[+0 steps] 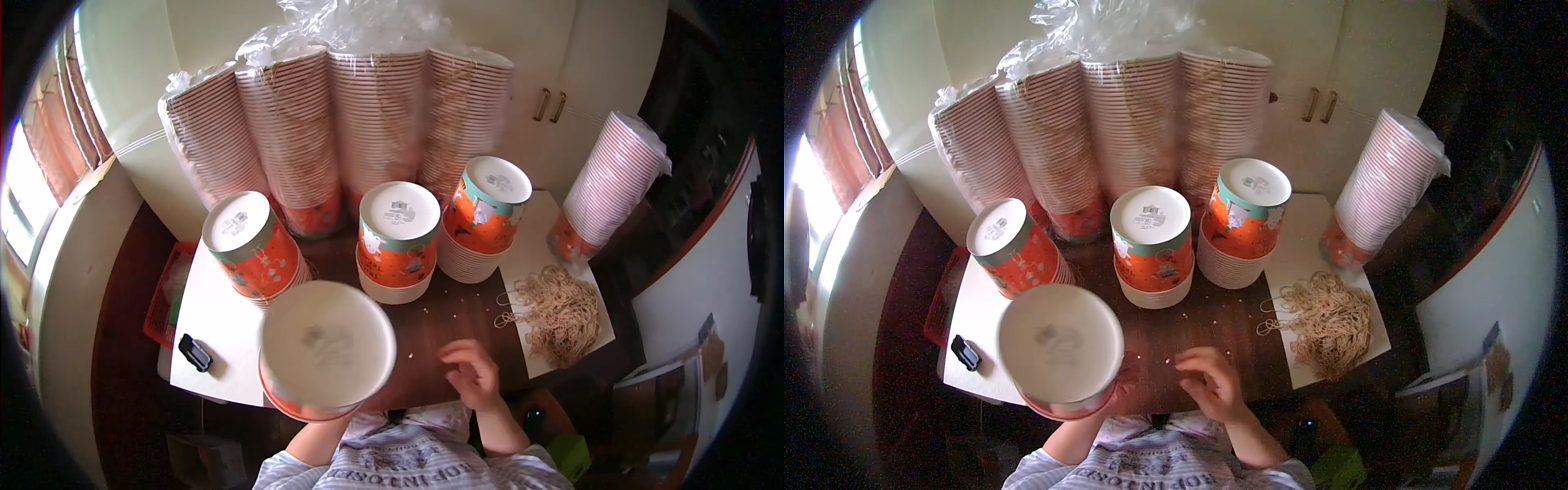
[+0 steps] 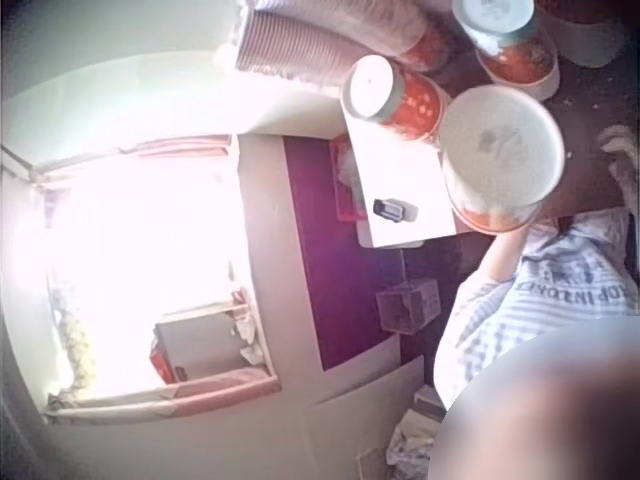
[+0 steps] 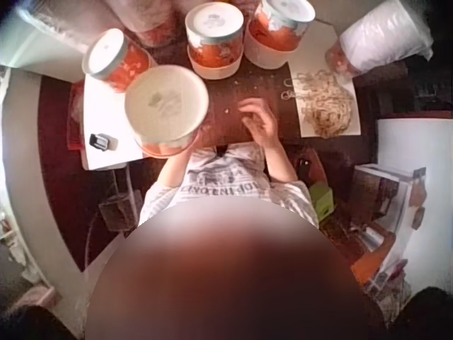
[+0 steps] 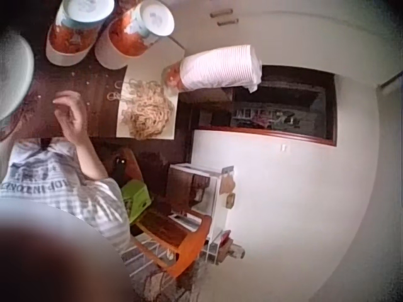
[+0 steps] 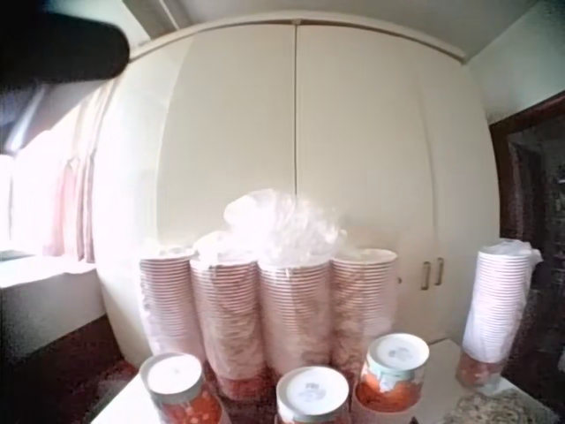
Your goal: Counting out paper cups from a large stack and securing the small bundle with a rubber band.
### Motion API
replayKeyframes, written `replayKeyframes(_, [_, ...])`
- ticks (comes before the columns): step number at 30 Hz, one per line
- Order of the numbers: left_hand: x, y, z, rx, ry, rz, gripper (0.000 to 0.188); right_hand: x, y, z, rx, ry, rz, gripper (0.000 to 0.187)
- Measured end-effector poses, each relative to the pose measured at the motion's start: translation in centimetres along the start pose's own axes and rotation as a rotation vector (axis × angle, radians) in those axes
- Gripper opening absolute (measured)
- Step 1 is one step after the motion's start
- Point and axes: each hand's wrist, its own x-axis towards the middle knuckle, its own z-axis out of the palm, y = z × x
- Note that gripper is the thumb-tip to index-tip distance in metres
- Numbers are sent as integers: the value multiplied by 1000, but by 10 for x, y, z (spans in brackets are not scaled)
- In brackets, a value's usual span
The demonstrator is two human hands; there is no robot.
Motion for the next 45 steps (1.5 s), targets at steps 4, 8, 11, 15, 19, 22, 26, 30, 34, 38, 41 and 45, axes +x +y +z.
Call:
replayKeyframes(4, [-1, -22, 25, -56, 5, -43, 35, 3, 16, 20, -270, -158, 103, 15])
replayKeyframes(8, [-3, -22, 27, -111, 27, -66, 36, 13, 15, 35, -380, -183, 24, 18])
replayKeyframes(11, [-5, -28, 30, -153, 47, -85, 37, 17, 14, 40, -517, -192, -118, 22])
replayKeyframes(15, [-11, -24, 16, -213, 65, -111, 38, 17, 12, 46, -535, -153, -203, 24])
replayKeyframes(19, [-8, -28, 24, -274, 76, -137, 40, 14, 13, 50, -583, -113, -241, 24])
replayKeyframes(22, [-11, -30, 14, -317, 67, -169, 41, 12, 19, 51, -617, -91, -234, 24])
replayKeyframes(26, [-14, -30, 7, -372, 60, -206, 42, 14, 25, 47, -597, -135, -150, 23])
replayKeyframes(30, [-12, -15, -32, -424, 44, -248, 43, 7, 43, 22, -649, -128, -7, 21])
replayKeyframes(34, [3, -1, -38, -480, 46, -278, 44, -4, 67, -18, -799, -89, 214, 15])
replayKeyframes(38, [8, 18, -52, -102, -50, -108, 57, -24, 89, -65, -822, -7, 480, 17])
replayKeyframes(41, [5, 38, -47, 128, -26, -53, 58, -39, 107, -96, -1119, 9, 518, 19])
replayKeyframes(45, [3, 44, -34, 337, -91, -48, 54, -40, 119, -118, -1196, 55, 454, 17])
